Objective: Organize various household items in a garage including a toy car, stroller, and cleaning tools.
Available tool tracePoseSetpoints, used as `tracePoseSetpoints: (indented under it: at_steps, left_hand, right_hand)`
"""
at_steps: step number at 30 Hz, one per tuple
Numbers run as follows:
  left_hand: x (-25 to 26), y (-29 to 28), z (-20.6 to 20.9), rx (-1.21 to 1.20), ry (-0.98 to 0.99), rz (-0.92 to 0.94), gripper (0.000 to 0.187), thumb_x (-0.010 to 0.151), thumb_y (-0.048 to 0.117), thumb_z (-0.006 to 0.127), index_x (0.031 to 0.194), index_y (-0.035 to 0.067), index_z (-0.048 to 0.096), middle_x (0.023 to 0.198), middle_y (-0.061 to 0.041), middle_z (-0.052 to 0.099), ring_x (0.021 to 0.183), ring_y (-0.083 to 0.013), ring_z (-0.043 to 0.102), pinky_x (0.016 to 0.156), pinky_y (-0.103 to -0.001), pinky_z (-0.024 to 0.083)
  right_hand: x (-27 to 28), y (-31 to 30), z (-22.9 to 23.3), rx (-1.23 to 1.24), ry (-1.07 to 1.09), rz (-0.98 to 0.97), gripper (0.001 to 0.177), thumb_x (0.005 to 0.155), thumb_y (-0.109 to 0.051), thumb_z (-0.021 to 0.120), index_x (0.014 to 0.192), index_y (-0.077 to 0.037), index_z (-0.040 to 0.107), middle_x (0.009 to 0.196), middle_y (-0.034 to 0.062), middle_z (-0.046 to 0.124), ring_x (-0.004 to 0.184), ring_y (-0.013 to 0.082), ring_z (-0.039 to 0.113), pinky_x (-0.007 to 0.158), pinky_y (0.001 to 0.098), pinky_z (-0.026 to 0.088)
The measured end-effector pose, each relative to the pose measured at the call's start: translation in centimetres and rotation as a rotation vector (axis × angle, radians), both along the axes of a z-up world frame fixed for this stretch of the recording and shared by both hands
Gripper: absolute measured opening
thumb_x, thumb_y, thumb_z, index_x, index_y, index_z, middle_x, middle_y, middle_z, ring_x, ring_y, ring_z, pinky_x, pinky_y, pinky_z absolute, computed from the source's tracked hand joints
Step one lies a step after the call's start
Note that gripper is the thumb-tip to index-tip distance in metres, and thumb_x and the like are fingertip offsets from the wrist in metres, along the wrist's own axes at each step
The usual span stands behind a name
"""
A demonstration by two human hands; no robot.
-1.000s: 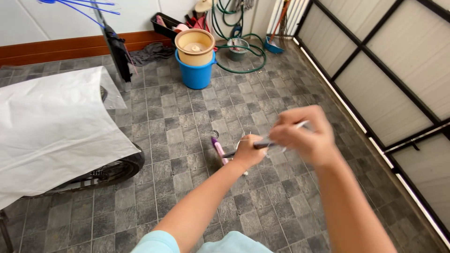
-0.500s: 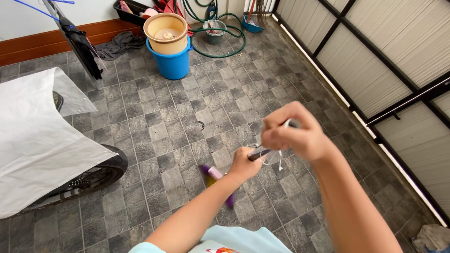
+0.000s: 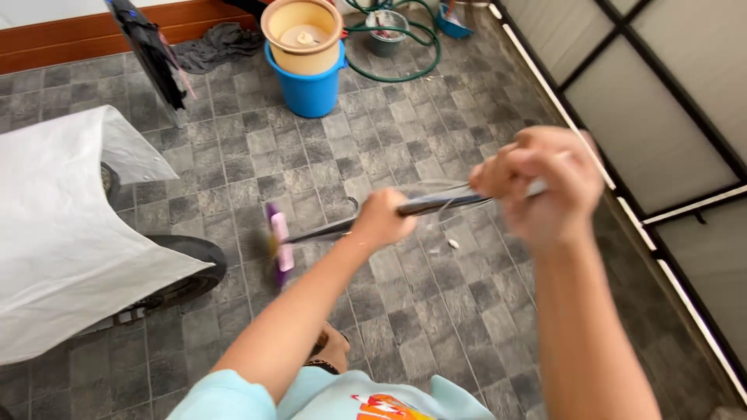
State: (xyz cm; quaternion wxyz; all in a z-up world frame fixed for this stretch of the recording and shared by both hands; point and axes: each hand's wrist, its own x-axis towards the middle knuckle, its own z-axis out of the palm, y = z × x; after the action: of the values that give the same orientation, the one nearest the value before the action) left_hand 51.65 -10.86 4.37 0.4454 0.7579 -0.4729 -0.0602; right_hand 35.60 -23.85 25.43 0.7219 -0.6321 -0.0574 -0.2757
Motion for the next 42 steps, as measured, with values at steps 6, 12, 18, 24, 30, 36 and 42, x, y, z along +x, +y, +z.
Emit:
tracePoseSetpoints:
  at_steps: [6, 12, 18, 24, 30, 36, 42]
  left_hand:
    - [11.1, 7.5, -10.4, 0.323, 0.075, 0.078, 0.016, 0.067, 0.016, 0.074, 0.062, 0.002, 0.068, 0.067, -0.023, 0.066, 0.067, -0.0429, 0.066, 0.065, -0.048, 0.055]
    - [15.4, -0.5, -9.1, 0.065, 0.172, -0.055, 0.015, 0.072, 0.015, 0.066, 0.065, 0.003, 0.066, 0.063, -0.02, 0.063, 0.056, -0.037, 0.064, 0.057, -0.044, 0.052]
    - [17.9, -5.0, -2.4, -0.178, 0.228, 0.01, 0.02, 0.077, 0.021, 0.069, 0.07, 0.002, 0.065, 0.067, -0.02, 0.062, 0.06, -0.0399, 0.062, 0.06, -0.044, 0.053]
    - [27.0, -2.4, 3.9, -0.247, 0.004, 0.129, 0.015, 0.075, 0.019, 0.07, 0.073, 0.005, 0.069, 0.077, -0.021, 0.066, 0.074, -0.043, 0.065, 0.065, -0.046, 0.055]
    - [44.6, 6.3, -8.5, 0.164, -0.055, 0.296, 0.018, 0.07, 0.02, 0.072, 0.064, 0.004, 0.067, 0.068, -0.021, 0.066, 0.064, -0.0405, 0.066, 0.06, -0.047, 0.054]
    - [52.3, 1.6, -7.1, 0.15, 0.096, 0.302, 0.021, 0.077, 0.021, 0.072, 0.065, 0.004, 0.068, 0.065, -0.019, 0.067, 0.059, -0.036, 0.067, 0.059, -0.044, 0.054]
    - [55.0, -8.5, -0.4, -0.201, 0.216, 0.197, 0.017, 0.082, 0.021, 0.072, 0.076, 0.006, 0.069, 0.07, -0.018, 0.068, 0.064, -0.0308, 0.07, 0.061, -0.042, 0.054]
  right_hand:
    - [12.6, 4.0, -11.0, 0.301, 0.1, 0.109, 0.03, 0.089, -0.008, 0.055, 0.062, -0.006, 0.043, 0.055, 0.0091, 0.045, 0.054, 0.0202, 0.045, 0.07, 0.0435, 0.046]
    - [17.4, 1.5, -4.3, 0.032, 0.254, -0.082, 0.035, 0.088, -0.001, 0.055, 0.058, -0.006, 0.039, 0.056, 0.0051, 0.045, 0.05, 0.0152, 0.045, 0.055, 0.0363, 0.04]
    - [22.9, 3.5, 2.7, -0.267, 0.31, -0.057, 0.035, 0.089, -0.001, 0.06, 0.059, -0.004, 0.042, 0.056, 0.0034, 0.043, 0.053, 0.0116, 0.041, 0.051, 0.0333, 0.033]
    - [30.0, 2.2, 6.9, 0.01, 0.015, 0.136, 0.031, 0.091, -0.003, 0.055, 0.063, -0.004, 0.043, 0.052, 0.0042, 0.04, 0.045, 0.0114, 0.04, 0.059, 0.033, 0.04]
    - [47.5, 2.6, -8.6, 0.198, 0.087, 0.122, 0.014, 0.092, -0.011, 0.056, 0.081, -0.003, 0.058, 0.058, 0.0125, 0.057, 0.051, 0.0245, 0.059, 0.064, 0.0426, 0.057]
    - [57.4, -1.4, -4.5, 0.003, 0.236, 0.19, 0.033, 0.09, -0.008, 0.057, 0.059, -0.003, 0.047, 0.058, 0.0074, 0.053, 0.054, 0.0177, 0.053, 0.055, 0.0341, 0.043]
    - [63.0, -3.4, 4.7, -0.376, 0.321, 0.123, 0.03, 0.086, -0.008, 0.058, 0.057, -0.003, 0.052, 0.054, 0.0043, 0.052, 0.051, 0.0136, 0.049, 0.05, 0.0309, 0.038]
